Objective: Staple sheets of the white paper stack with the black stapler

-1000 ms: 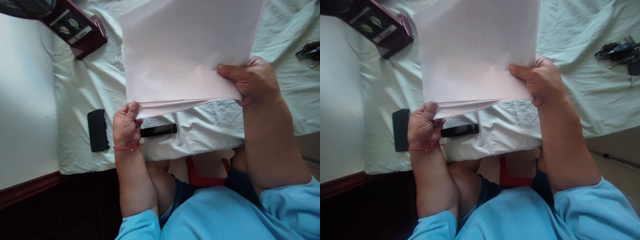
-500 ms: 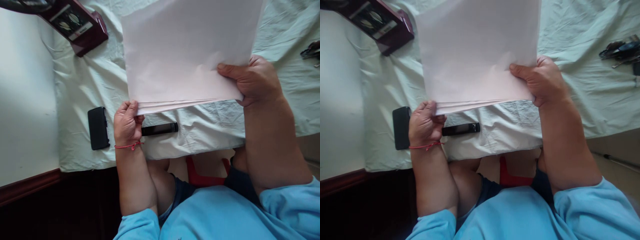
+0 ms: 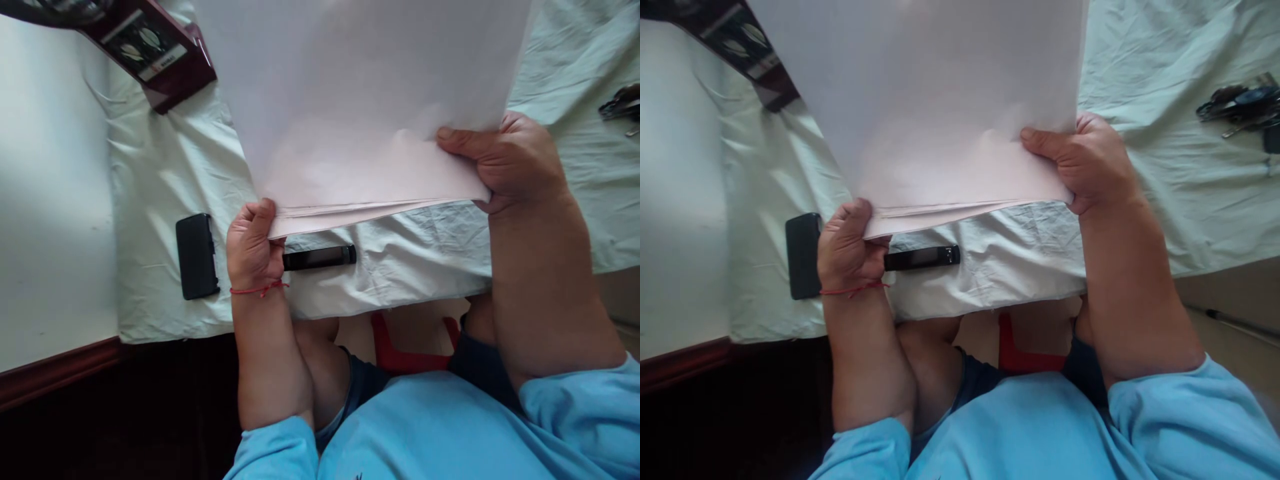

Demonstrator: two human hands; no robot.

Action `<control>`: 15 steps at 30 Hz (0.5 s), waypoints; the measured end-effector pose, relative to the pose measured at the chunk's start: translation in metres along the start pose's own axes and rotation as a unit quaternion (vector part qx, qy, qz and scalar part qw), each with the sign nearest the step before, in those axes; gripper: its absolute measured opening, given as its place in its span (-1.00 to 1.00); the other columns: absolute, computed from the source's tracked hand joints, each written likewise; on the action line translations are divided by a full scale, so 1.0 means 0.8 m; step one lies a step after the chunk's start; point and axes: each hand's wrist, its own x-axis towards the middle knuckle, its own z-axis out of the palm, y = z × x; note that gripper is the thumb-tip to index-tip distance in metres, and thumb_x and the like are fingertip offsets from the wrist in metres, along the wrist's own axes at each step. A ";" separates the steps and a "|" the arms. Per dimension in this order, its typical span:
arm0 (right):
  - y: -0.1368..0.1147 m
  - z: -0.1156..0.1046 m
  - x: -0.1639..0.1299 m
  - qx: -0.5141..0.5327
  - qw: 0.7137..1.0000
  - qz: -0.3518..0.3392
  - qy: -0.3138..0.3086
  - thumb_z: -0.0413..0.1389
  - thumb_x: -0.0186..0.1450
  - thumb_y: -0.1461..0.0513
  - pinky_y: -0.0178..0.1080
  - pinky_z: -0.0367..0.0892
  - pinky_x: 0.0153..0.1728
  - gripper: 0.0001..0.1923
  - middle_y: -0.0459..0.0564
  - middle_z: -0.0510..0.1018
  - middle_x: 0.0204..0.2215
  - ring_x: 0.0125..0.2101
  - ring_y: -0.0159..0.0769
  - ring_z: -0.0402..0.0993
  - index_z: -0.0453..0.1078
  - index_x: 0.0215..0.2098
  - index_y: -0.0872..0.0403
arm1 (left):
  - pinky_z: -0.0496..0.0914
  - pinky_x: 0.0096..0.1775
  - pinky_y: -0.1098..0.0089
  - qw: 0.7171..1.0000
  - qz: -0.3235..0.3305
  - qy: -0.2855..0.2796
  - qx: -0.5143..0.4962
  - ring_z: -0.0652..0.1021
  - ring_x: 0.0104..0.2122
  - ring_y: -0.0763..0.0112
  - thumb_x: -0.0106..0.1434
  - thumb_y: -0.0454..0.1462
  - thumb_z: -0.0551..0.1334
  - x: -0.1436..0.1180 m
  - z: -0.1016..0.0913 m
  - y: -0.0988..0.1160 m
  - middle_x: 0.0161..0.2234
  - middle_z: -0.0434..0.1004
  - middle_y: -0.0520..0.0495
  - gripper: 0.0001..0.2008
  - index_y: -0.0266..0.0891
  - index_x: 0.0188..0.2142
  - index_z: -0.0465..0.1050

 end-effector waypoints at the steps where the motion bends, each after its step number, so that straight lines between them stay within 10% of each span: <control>1: 0.000 0.001 0.000 0.000 1.000 0.006 0.000 0.64 0.22 0.26 0.03 0.70 0.29 -0.66 -0.10 0.84 -0.08 0.04 -0.15 0.84 0.71 -0.11 0.13 | 0.42 -0.44 0.47 1.000 0.004 0.001 -0.002 0.51 -0.46 0.48 0.18 -0.10 0.75 0.000 0.001 -0.001 -0.46 0.53 0.14 -0.52 -0.10 -0.43 0.46; 7: -0.004 0.000 -0.003 0.007 1.000 0.003 -0.010 0.59 0.26 0.31 -0.01 0.70 0.30 -0.72 -0.15 0.84 -0.14 0.02 -0.20 0.84 0.73 -0.09 0.13 | 0.66 0.10 0.21 0.999 0.027 -0.039 -0.026 0.75 0.01 0.23 0.23 0.02 0.72 -0.007 0.011 0.003 -0.15 0.81 -0.01 -0.61 -0.11 -0.21 0.68; 15: -0.008 -0.002 -0.006 0.029 1.000 0.000 0.000 0.48 0.29 0.45 -0.03 0.70 0.32 -0.78 -0.15 0.83 -0.16 -0.02 -0.24 0.85 0.75 -0.12 0.14 | 0.64 0.08 0.21 0.996 0.031 -0.048 -0.062 0.72 0.09 0.20 0.30 -0.01 0.65 -0.002 0.000 0.002 -0.06 0.83 -0.01 -0.66 -0.13 -0.13 0.70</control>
